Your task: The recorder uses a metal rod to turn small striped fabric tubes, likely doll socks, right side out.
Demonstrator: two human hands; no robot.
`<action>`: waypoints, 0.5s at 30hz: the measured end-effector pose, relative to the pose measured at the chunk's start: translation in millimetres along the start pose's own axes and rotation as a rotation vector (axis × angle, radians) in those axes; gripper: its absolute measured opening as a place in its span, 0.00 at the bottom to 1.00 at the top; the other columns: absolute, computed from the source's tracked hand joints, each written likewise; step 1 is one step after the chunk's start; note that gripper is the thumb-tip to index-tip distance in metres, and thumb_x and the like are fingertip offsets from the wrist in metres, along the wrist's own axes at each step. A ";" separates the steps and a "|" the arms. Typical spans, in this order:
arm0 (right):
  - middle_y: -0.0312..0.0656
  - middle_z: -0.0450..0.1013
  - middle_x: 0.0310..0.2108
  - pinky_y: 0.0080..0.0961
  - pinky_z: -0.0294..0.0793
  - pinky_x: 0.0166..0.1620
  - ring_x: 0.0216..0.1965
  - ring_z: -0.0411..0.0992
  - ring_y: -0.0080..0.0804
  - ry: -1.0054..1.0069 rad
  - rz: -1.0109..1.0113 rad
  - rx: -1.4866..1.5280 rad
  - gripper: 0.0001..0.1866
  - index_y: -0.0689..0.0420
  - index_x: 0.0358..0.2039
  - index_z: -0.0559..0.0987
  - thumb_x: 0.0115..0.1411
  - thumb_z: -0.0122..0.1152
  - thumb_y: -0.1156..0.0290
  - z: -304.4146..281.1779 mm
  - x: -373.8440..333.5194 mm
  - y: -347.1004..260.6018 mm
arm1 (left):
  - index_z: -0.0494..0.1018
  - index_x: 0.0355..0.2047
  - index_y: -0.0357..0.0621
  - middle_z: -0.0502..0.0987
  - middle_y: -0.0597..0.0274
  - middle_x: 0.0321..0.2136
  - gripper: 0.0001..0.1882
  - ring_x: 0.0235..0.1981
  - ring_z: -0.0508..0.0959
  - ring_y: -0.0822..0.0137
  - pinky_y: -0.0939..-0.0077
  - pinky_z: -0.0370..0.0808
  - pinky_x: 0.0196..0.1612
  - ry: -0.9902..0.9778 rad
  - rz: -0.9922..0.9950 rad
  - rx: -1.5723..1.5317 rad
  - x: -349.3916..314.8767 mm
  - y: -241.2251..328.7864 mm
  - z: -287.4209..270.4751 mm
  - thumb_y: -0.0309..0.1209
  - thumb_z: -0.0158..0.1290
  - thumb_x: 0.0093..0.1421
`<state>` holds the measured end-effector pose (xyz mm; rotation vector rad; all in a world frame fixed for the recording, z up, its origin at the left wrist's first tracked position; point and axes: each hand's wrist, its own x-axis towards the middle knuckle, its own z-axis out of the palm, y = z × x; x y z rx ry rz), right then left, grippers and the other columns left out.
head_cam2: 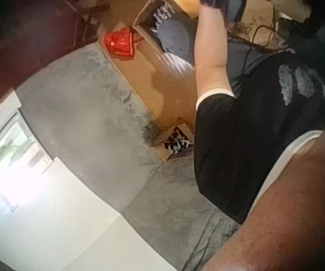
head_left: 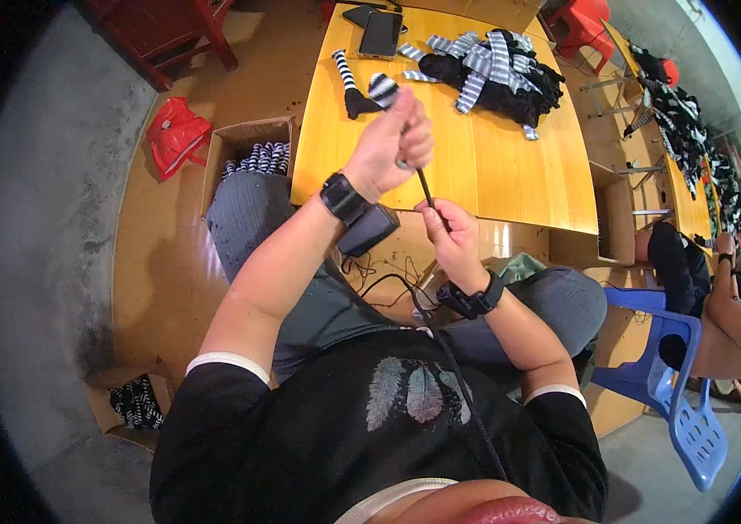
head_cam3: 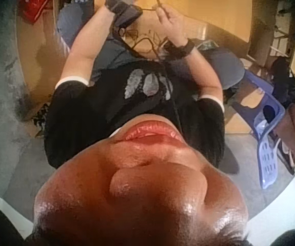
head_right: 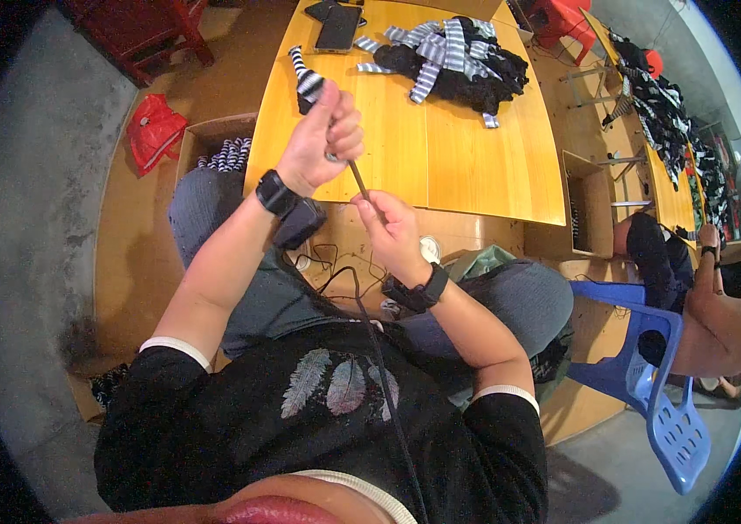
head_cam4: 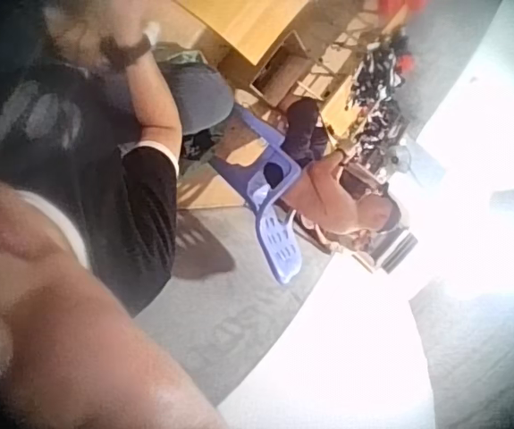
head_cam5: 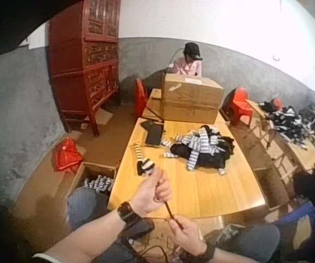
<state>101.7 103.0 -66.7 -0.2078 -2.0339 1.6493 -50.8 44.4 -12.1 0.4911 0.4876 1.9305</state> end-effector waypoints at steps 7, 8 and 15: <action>0.25 0.58 0.15 0.09 0.49 0.18 0.15 0.52 0.10 -0.054 0.172 0.295 0.11 0.65 0.33 0.71 0.59 0.46 0.70 0.8 1.1 -25.1 | 0.56 0.18 0.48 0.51 0.73 0.08 0.22 0.09 0.47 0.78 0.83 0.46 0.13 -0.031 -0.062 0.051 -11.3 -8.7 20.7 0.51 0.35 0.58; 0.25 0.58 0.15 0.09 0.49 0.18 0.15 0.52 0.10 -0.057 0.173 0.295 0.11 0.65 0.33 0.71 0.59 0.46 0.70 1.1 2.1 -24.1 | 0.56 0.18 0.47 0.51 0.73 0.09 0.23 0.09 0.47 0.78 0.83 0.46 0.13 -0.019 -0.079 0.045 -12.5 -8.2 21.1 0.52 0.35 0.58; 0.26 0.58 0.14 0.08 0.48 0.19 0.15 0.52 0.10 -0.139 0.253 0.321 0.11 0.65 0.33 0.72 0.58 0.45 0.70 -9.2 13.0 -14.5 | 0.67 0.31 0.43 0.63 0.69 0.18 0.10 0.16 0.62 0.75 0.81 0.62 0.23 0.119 0.037 0.073 -4.7 5.9 5.1 0.37 0.44 0.57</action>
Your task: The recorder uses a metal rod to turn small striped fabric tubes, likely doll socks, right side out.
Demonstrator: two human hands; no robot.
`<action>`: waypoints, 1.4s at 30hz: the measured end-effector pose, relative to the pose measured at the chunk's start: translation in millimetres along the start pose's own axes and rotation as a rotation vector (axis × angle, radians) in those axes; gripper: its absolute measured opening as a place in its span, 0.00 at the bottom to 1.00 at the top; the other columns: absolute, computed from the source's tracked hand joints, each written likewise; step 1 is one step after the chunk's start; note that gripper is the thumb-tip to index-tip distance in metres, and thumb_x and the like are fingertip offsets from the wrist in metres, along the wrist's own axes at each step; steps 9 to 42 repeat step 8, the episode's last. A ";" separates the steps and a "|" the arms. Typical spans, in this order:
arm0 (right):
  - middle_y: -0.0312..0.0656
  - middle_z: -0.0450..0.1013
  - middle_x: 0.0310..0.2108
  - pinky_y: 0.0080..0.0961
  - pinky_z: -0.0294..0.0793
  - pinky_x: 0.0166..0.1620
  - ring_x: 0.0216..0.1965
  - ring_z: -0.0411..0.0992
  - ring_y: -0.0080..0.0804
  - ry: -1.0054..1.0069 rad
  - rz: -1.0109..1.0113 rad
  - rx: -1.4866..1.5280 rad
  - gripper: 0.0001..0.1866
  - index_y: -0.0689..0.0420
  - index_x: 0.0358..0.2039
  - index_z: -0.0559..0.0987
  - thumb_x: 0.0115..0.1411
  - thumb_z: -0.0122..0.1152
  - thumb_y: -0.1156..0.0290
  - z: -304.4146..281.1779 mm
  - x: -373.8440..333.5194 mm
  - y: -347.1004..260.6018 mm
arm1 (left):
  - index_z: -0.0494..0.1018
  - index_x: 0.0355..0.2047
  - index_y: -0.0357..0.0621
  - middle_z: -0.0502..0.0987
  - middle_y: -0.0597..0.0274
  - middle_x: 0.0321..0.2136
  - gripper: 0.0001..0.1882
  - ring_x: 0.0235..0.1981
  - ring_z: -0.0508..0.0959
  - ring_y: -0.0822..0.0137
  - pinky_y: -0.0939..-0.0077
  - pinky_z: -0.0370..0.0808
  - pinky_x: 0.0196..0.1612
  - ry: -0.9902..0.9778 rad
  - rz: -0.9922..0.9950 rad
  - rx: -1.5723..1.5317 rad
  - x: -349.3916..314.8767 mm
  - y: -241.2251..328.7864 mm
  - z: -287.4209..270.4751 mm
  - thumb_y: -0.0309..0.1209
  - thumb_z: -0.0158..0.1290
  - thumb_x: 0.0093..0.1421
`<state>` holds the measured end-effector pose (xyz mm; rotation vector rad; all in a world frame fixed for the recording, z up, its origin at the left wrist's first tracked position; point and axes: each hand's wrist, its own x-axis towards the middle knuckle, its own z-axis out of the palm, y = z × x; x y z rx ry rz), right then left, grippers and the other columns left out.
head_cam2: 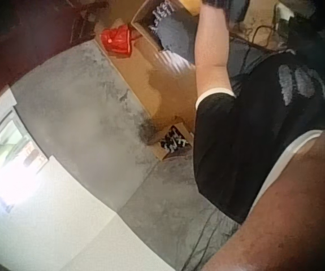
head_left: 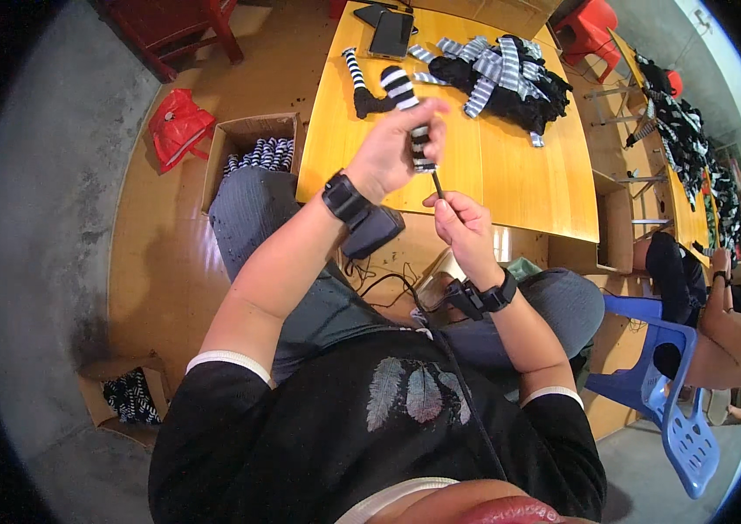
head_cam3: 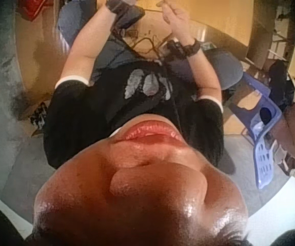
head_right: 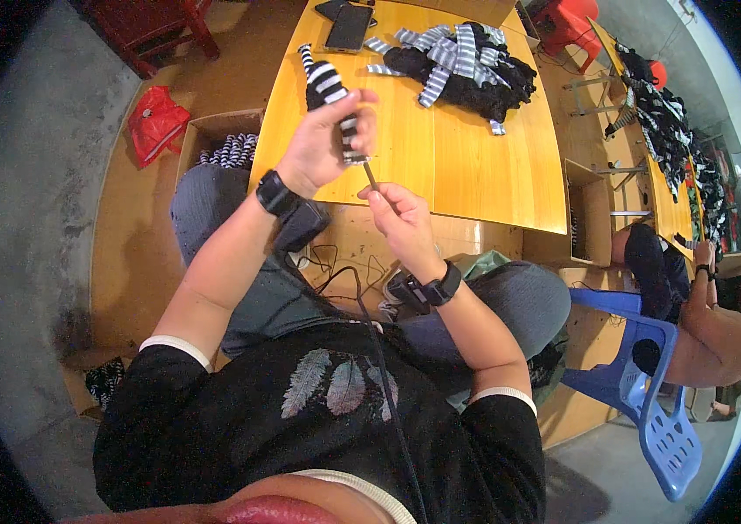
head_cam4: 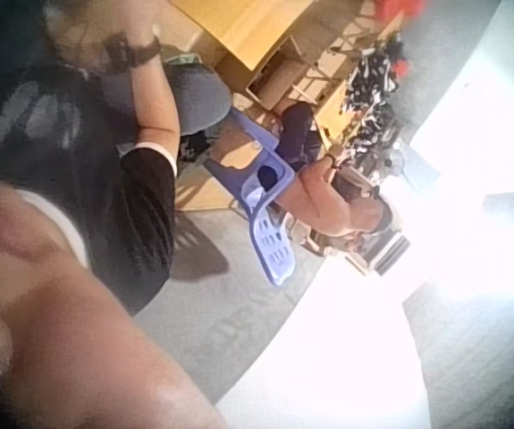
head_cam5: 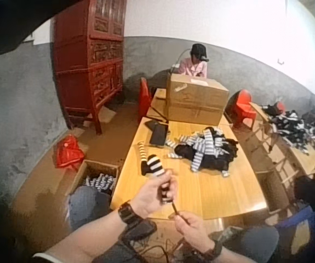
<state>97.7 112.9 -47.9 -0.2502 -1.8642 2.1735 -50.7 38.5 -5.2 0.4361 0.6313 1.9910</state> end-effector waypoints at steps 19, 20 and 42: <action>0.28 0.64 0.18 0.09 0.56 0.23 0.20 0.59 0.12 0.037 -0.224 -0.452 0.06 0.59 0.31 0.76 0.55 0.51 0.75 -1.9 -4.0 7.8 | 0.62 0.23 0.46 0.52 0.74 0.13 0.14 0.13 0.51 0.82 0.88 0.51 0.16 -0.105 0.199 -0.144 9.2 40.9 -27.8 0.42 0.45 0.57; 0.28 0.64 0.18 0.09 0.56 0.23 0.20 0.59 0.12 0.037 -0.224 -0.452 0.06 0.59 0.31 0.76 0.55 0.51 0.75 -1.9 -4.0 7.8 | 0.62 0.23 0.46 0.52 0.74 0.13 0.14 0.13 0.51 0.82 0.88 0.51 0.16 -0.105 0.199 -0.144 9.2 40.9 -27.8 0.42 0.45 0.57; 0.28 0.64 0.18 0.09 0.56 0.23 0.20 0.59 0.12 0.037 -0.224 -0.452 0.06 0.59 0.31 0.76 0.55 0.51 0.75 -1.9 -4.0 7.8 | 0.62 0.23 0.46 0.52 0.74 0.13 0.14 0.13 0.51 0.82 0.88 0.51 0.16 -0.105 0.199 -0.144 9.2 40.9 -27.8 0.42 0.45 0.57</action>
